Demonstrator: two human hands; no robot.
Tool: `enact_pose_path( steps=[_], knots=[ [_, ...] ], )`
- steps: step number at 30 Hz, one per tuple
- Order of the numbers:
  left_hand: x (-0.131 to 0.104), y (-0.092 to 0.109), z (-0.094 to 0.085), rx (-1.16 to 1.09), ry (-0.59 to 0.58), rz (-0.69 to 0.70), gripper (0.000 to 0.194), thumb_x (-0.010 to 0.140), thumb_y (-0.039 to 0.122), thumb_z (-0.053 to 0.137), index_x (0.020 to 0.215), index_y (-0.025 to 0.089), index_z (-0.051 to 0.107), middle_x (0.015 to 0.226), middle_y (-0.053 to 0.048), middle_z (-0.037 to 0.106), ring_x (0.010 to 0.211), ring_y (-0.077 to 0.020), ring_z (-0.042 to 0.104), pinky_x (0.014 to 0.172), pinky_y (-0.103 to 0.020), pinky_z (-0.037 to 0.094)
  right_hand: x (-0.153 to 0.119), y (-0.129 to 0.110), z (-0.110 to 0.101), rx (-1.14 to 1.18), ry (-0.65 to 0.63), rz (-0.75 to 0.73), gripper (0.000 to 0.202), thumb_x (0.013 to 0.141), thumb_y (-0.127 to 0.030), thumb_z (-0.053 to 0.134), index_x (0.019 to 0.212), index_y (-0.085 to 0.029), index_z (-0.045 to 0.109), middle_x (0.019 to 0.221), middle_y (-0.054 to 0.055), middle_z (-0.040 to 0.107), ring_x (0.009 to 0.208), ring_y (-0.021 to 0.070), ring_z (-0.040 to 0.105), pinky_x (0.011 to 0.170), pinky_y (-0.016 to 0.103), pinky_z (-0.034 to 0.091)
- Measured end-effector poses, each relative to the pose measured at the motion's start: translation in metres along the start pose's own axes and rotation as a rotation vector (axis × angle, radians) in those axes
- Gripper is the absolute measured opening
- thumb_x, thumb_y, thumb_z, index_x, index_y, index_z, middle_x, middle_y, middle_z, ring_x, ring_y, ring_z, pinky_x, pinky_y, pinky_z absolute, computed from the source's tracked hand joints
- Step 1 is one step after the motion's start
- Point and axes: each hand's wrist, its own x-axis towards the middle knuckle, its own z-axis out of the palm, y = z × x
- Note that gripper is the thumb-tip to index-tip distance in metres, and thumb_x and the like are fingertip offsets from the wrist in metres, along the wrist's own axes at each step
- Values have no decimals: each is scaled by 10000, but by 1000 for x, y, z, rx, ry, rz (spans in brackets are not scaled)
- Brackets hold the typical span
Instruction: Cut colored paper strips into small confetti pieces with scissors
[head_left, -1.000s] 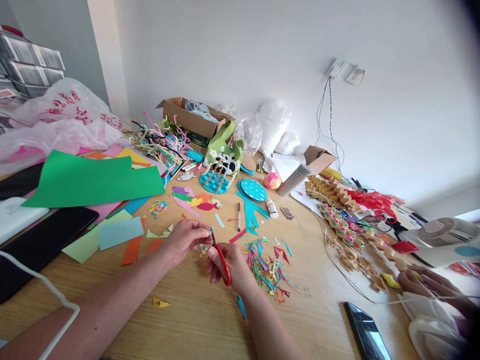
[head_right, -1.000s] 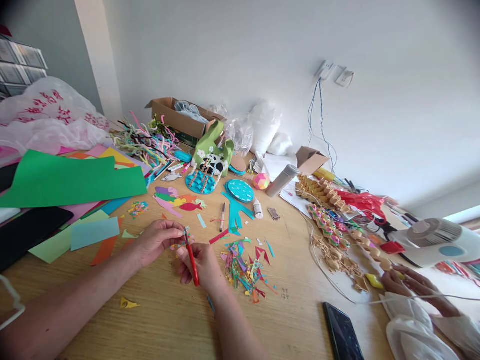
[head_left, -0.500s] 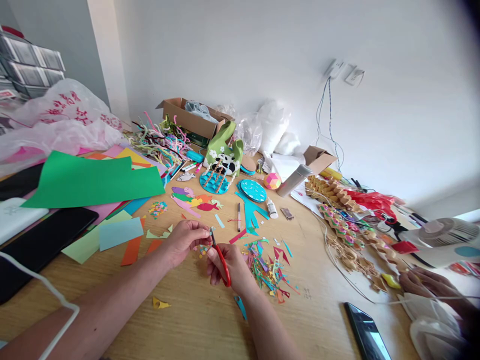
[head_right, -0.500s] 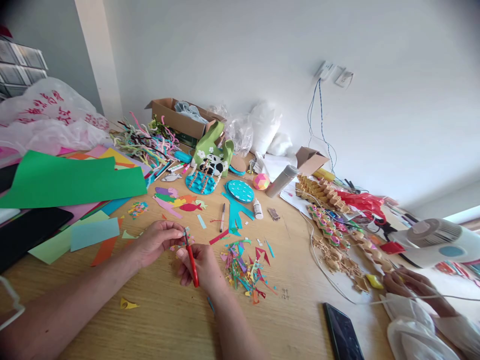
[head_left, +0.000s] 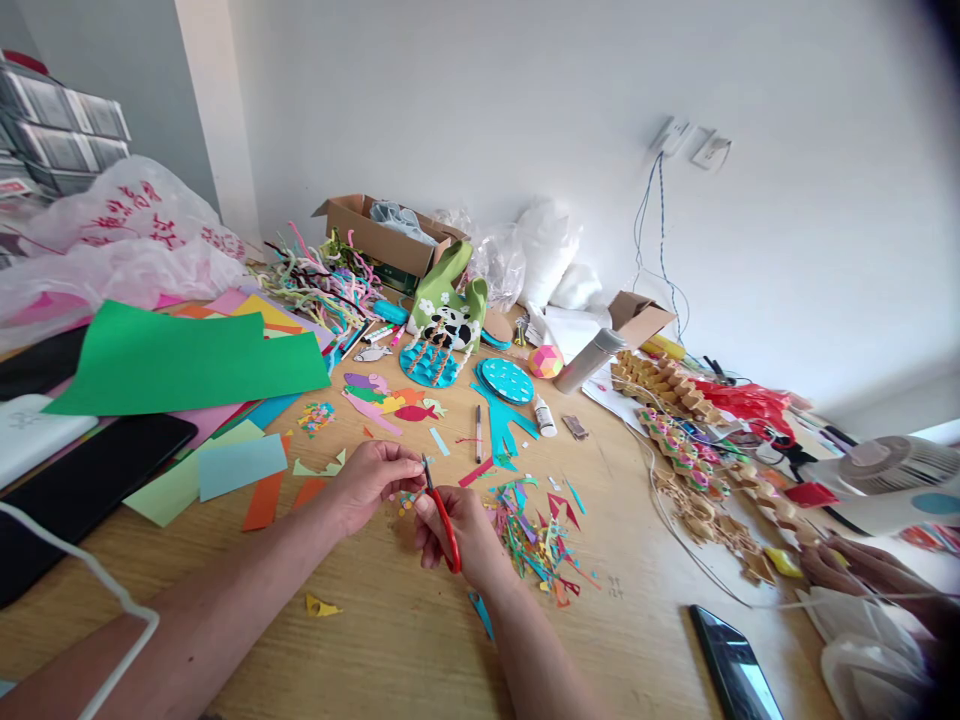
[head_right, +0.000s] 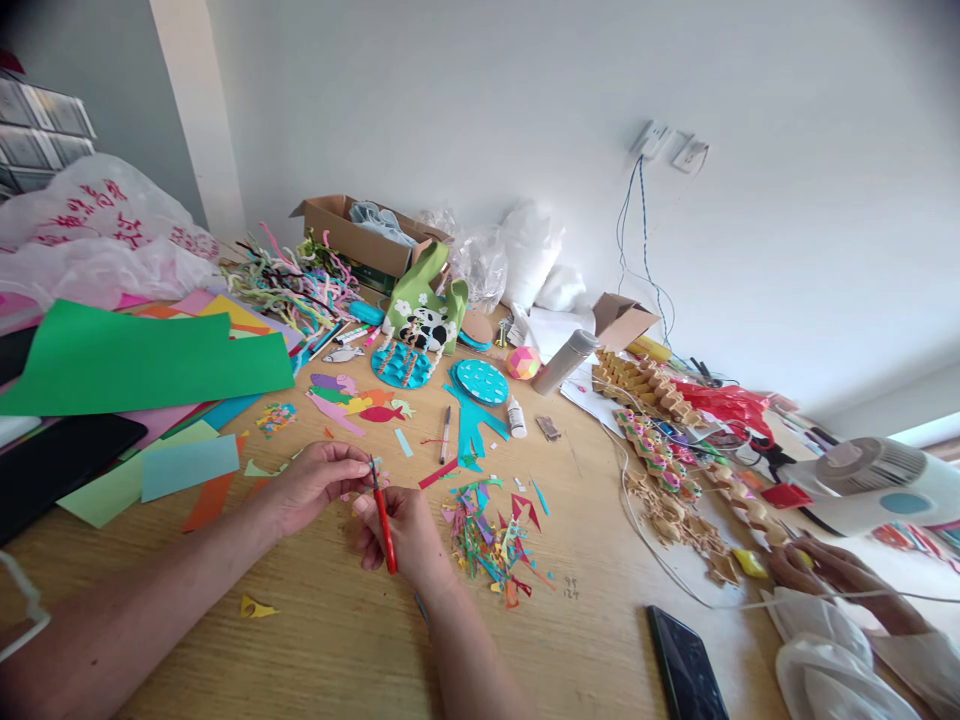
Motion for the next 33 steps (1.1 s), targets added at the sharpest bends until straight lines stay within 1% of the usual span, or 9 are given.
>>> enact_pose_path(
  steps=[8, 12, 20, 26, 33],
  knots=[
    [0, 0, 0, 7, -7, 5, 153, 599, 236, 734, 676, 123, 667, 592, -38, 654, 644, -170, 622, 566, -251, 367, 0, 0, 1, 9, 2, -4, 577, 682, -654, 610, 743, -81, 628, 501, 29, 595, 300, 69, 463, 326, 173, 398],
    [0, 1, 1, -20, -5, 1, 155, 590, 231, 741, 674, 125, 665, 593, -35, 657, 635, -164, 618, 572, -250, 375, 0, -1, 1, 26, -4, -17, 572, 686, -647, 613, 745, -78, 624, 494, 25, 589, 292, 62, 451, 316, 164, 388],
    [-1, 1, 2, -57, -24, -1, 147, 581, 221, 744, 660, 117, 676, 591, -35, 650, 637, -158, 612, 632, -263, 415, 0, 0, 2, 16, 0, -6, 578, 689, -658, 600, 730, -82, 618, 486, 25, 584, 291, 66, 458, 316, 165, 385],
    [0, 1, 2, -57, -25, -1, 149, 574, 219, 751, 660, 120, 681, 598, -32, 652, 639, -154, 610, 656, -269, 428, 1, 2, 1, 27, 9, -21, 570, 681, -651, 615, 751, -85, 614, 502, 27, 594, 302, 71, 470, 328, 174, 404],
    [0, -1, 1, -51, -29, 0, 149, 578, 221, 751, 664, 120, 683, 605, -39, 655, 645, -160, 613, 672, -279, 435, 0, 0, 1, 1, 15, -16, 583, 679, -665, 603, 740, -85, 617, 492, 22, 584, 303, 75, 473, 328, 174, 391]
  ],
)
